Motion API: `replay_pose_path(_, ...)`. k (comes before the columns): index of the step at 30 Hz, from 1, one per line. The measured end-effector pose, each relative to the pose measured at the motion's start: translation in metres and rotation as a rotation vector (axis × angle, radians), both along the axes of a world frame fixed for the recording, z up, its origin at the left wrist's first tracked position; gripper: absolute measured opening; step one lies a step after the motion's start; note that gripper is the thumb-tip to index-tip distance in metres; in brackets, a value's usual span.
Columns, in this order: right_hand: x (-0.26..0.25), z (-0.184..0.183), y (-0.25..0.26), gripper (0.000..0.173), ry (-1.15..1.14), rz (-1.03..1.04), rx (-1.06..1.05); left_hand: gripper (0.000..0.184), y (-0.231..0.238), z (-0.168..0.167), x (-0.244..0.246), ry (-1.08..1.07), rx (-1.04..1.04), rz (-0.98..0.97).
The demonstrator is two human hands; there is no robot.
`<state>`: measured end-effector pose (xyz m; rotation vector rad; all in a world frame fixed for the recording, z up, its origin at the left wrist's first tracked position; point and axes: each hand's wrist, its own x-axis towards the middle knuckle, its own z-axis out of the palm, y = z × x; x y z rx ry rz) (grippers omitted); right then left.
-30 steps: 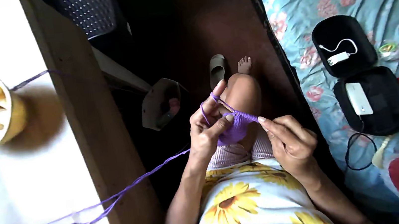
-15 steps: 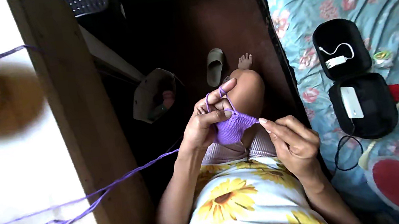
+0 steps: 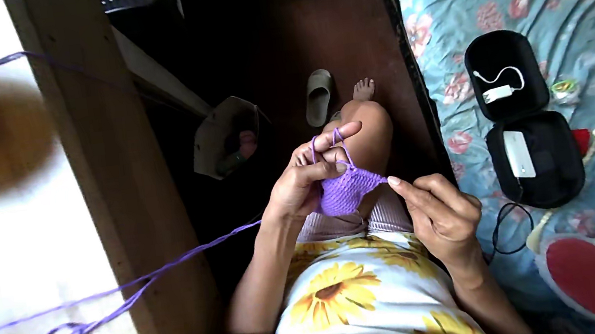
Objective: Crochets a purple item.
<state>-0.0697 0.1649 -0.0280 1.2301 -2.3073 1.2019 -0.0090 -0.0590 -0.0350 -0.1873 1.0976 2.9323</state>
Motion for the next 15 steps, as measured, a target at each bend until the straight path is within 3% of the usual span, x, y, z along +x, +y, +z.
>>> replay_pose_path(15, -0.0021, -0.0024, 0.0024, 0.015, -0.566, 0.108, -0.223, 0.046, 0.0022, 0.0002, 0.0000, 0.075, -0.008, 0.010)
